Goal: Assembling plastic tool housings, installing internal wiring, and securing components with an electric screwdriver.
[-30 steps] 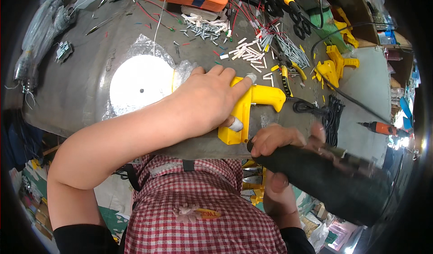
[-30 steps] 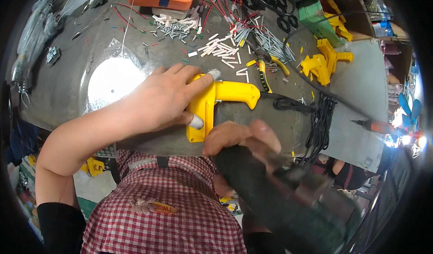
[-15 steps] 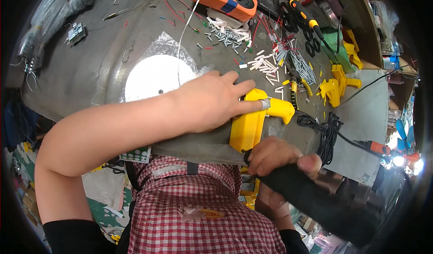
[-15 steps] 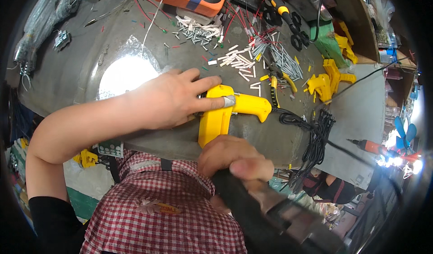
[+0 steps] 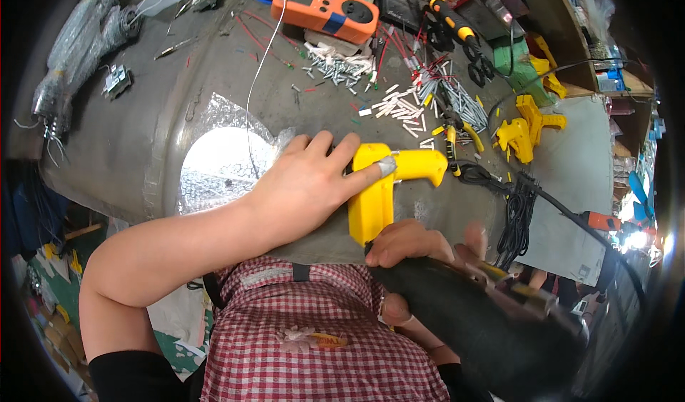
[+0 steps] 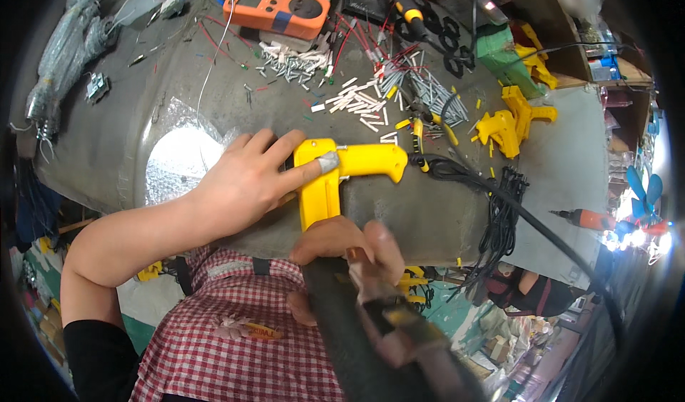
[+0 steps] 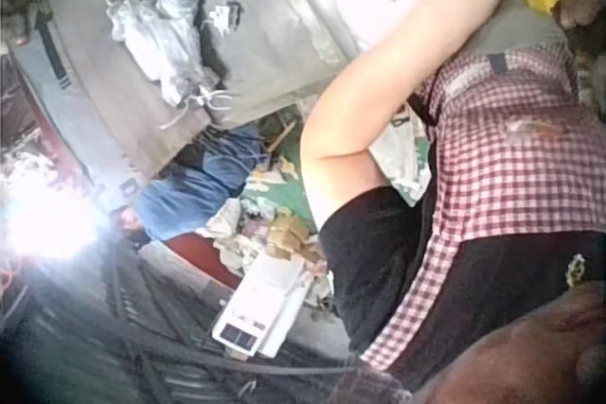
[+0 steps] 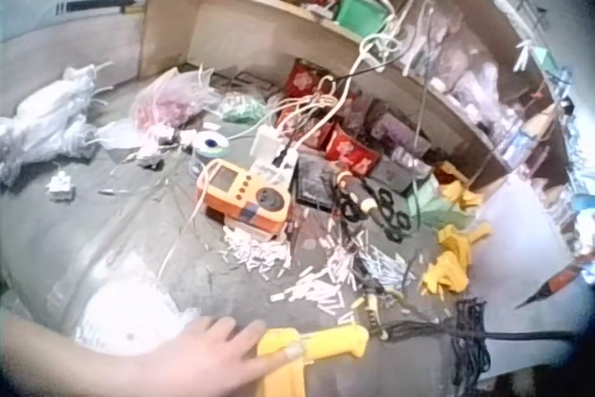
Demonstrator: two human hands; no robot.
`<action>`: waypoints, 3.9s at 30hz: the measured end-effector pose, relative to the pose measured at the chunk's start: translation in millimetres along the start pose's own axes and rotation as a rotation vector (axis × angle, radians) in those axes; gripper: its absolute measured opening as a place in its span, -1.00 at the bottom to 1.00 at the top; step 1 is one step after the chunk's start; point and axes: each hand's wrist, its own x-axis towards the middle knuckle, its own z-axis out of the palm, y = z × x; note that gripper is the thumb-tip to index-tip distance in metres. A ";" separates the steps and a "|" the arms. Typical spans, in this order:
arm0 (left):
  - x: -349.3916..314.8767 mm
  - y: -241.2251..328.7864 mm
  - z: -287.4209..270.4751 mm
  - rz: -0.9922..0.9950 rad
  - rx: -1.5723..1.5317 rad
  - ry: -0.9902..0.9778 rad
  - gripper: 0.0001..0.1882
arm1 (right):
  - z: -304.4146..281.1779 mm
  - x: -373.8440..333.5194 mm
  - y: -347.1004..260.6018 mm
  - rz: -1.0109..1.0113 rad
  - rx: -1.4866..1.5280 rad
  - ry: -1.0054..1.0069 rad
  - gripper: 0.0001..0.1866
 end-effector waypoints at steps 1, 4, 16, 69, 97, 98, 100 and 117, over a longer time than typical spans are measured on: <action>0.8 -1.1 -1.6 0.035 -0.002 -0.005 -0.36 | -4.3 -12.3 -2.8 0.145 0.025 -0.017 -0.58; -6.1 -2.4 -7.1 0.206 -0.005 -0.050 -0.34 | -10.8 -6.0 -10.5 0.162 0.241 0.119 -0.54; -11.4 1.0 -25.0 -0.081 -0.364 -0.245 0.05 | -79.6 -49.6 58.6 0.071 1.077 1.102 -0.61; -7.5 1.4 -19.1 -0.099 -0.460 -0.233 -0.16 | -59.2 -61.2 57.8 0.038 1.225 1.128 -0.51; -0.6 2.8 -20.3 -0.074 -0.506 -0.170 -0.12 | -35.3 -45.3 71.3 -0.126 1.283 1.082 -0.57; 0.2 3.1 -19.9 -0.067 -0.519 -0.165 -0.13 | -32.1 -46.0 73.1 -0.160 1.287 1.103 -0.59; 2.1 2.5 -21.7 -0.066 -0.523 -0.153 -0.15 | -29.6 -44.3 73.6 -0.197 1.299 1.112 -0.60; -1.9 3.4 -18.0 -0.014 -0.489 -0.160 -0.17 | -25.7 -43.5 71.7 -0.147 1.201 1.189 -0.61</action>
